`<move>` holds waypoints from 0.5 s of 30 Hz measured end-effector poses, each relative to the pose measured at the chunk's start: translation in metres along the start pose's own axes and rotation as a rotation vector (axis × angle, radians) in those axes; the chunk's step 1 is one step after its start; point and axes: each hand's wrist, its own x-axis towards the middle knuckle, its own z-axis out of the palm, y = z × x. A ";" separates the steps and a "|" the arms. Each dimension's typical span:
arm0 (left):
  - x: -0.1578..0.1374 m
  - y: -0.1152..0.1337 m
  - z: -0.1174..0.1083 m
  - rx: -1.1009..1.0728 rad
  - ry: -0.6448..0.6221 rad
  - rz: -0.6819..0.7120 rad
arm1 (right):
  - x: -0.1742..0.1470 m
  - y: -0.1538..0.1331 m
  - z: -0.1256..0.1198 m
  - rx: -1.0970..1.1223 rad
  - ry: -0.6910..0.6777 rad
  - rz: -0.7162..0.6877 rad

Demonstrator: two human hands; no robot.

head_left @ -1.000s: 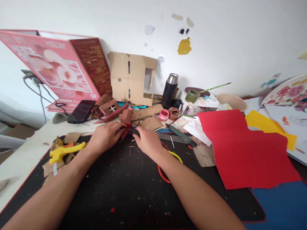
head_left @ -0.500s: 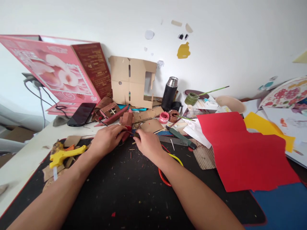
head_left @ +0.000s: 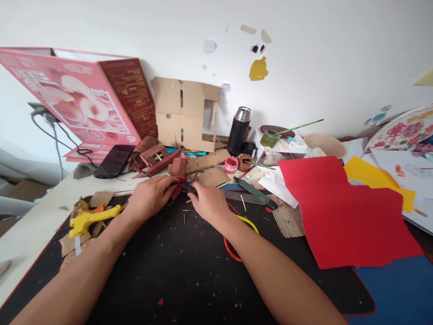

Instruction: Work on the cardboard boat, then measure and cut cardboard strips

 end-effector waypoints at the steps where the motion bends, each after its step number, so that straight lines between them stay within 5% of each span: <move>1: 0.000 0.000 0.000 0.001 0.004 -0.003 | 0.000 0.000 0.000 0.000 0.005 -0.003; 15: 0.000 0.000 -0.001 0.030 -0.013 -0.014 | 0.000 0.000 0.001 -0.015 0.023 -0.006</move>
